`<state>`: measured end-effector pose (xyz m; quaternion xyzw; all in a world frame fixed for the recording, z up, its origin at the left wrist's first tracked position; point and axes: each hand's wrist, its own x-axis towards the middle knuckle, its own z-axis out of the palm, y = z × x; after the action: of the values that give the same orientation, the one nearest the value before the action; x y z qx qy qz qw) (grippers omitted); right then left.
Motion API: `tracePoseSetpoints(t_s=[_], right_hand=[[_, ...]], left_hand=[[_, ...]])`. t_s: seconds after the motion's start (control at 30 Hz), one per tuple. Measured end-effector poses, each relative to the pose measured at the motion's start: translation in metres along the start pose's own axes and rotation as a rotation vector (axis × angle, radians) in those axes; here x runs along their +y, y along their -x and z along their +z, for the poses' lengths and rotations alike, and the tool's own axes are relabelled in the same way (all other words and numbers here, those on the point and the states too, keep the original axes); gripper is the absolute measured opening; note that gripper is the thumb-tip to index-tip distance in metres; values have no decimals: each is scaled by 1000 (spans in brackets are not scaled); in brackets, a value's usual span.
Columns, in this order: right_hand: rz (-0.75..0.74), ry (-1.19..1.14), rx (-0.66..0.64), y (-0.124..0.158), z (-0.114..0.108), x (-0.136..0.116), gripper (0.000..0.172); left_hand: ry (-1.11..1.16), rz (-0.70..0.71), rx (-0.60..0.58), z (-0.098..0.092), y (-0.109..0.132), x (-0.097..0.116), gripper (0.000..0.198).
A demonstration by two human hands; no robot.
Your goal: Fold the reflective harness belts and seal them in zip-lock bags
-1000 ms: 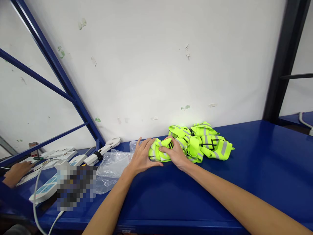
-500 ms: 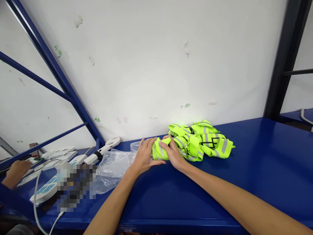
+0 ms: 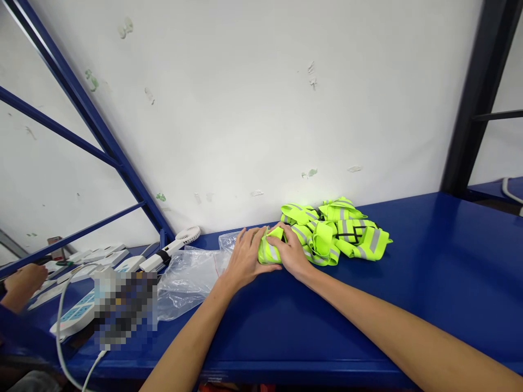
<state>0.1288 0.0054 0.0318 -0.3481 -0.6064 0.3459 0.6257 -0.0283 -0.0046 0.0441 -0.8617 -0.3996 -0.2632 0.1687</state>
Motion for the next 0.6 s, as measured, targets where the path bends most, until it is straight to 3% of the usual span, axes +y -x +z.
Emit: tracePoseSetpoints(t_s=[0.23, 0.4, 0.53, 0.6], right_hand=[[24, -171, 45, -5, 2, 9, 19], [31, -210, 19, -8, -3, 1, 14], [137, -328, -51, -8, -2, -6, 65], [192, -382, -138, -8, -2, -9, 66]], left_hand=[[-16, 13, 18, -1, -3, 5, 87], [42, -1, 9, -2, 1, -5, 107], [65, -35, 32, -1, 4, -14, 103], [65, -52, 70, 0, 5, -15, 95]])
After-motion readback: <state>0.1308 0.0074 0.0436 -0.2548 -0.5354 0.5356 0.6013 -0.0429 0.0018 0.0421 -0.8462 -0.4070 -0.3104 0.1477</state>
